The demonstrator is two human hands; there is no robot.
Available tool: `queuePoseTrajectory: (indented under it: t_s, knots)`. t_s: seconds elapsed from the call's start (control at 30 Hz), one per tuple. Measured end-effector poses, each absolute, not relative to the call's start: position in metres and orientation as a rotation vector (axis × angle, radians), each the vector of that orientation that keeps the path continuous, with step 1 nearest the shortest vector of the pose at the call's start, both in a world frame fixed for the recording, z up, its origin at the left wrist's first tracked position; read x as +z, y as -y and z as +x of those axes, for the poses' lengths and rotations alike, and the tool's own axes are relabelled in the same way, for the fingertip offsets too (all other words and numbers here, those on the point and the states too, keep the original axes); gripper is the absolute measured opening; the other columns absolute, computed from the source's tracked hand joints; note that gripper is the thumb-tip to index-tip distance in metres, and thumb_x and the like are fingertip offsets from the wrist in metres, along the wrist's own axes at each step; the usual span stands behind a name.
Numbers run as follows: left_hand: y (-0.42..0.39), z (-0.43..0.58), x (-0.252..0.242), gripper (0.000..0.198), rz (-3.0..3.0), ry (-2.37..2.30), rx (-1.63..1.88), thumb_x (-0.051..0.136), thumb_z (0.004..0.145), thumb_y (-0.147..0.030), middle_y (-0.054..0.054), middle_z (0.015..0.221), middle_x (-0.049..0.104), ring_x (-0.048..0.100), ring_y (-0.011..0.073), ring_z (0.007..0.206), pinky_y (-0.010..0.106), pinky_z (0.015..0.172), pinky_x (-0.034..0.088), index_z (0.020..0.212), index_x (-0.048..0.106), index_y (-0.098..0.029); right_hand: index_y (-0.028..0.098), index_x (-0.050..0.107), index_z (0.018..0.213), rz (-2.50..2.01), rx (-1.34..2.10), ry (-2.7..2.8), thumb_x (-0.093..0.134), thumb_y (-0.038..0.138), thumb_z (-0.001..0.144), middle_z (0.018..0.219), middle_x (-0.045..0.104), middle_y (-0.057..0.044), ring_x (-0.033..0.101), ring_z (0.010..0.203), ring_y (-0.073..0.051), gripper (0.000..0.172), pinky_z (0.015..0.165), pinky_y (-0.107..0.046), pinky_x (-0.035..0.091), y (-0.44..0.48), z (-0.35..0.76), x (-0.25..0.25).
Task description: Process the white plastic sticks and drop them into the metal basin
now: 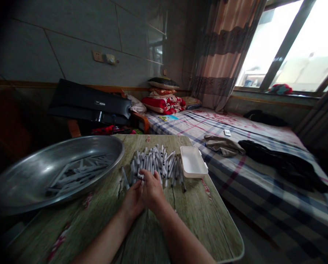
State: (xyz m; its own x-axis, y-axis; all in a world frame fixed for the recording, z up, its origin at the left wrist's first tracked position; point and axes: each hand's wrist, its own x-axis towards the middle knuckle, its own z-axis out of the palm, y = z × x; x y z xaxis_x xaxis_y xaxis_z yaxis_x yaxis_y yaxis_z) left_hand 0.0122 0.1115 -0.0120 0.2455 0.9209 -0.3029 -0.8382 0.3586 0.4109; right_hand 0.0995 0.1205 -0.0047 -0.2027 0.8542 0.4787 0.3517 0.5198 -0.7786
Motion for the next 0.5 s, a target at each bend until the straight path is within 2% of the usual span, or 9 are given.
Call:
queuePoseTrajectory:
  t_s: [0.07,0.13,0.3,0.5]
  knots:
    - [-0.111,0.011,-0.011,0.022,0.147,-0.521,1.198,0.045,0.089,-0.018,0.005,0.083,0.073,0.07,0.0148,0.082,0.024,0.08,0.052,0.093,0.066,-0.012,0.022,0.06,0.119,-1.007,0.621,1.829,0.043,0.004,0.075,0.119,0.066,-0.006,0.053,0.119,-0.022,0.05,0.112,-0.047,0.016,-0.12,0.1,-0.003]
    - [-0.11,0.011,-0.01,0.024,0.088,-0.504,1.177,0.043,0.091,-0.02,0.007,0.083,0.073,0.07,0.0162,0.081,0.027,0.08,0.054,0.091,0.066,-0.011,0.022,0.06,0.118,-1.014,0.627,1.796,0.044,0.007,0.078,0.12,0.065,-0.006,0.049,0.125,-0.022,0.045,0.112,-0.046,0.017,-0.12,0.102,-0.002]
    - [-0.111,0.011,0.001,0.029,-0.057,-0.543,1.262,0.038,0.092,-0.018,0.012,0.079,0.071,0.071,0.0223,0.08,0.037,0.074,0.058,0.083,0.065,-0.009,0.019,0.061,0.11,-1.059,0.57,1.436,0.042,0.019,0.087,0.107,0.065,-0.008,0.058,0.104,-0.02,0.029,0.094,-0.036,0.041,-0.13,0.115,-0.002]
    - [-0.107,0.003,0.042,0.03,-0.097,-0.626,1.425,0.037,0.094,-0.019,0.015,0.079,0.07,0.071,0.0225,0.079,0.033,0.068,0.061,0.078,0.061,-0.009,0.017,0.06,0.097,-1.148,0.438,1.239,0.04,0.028,0.092,0.095,0.061,-0.007,0.057,0.091,-0.02,0.023,0.085,-0.035,0.044,-0.143,0.127,-0.006]
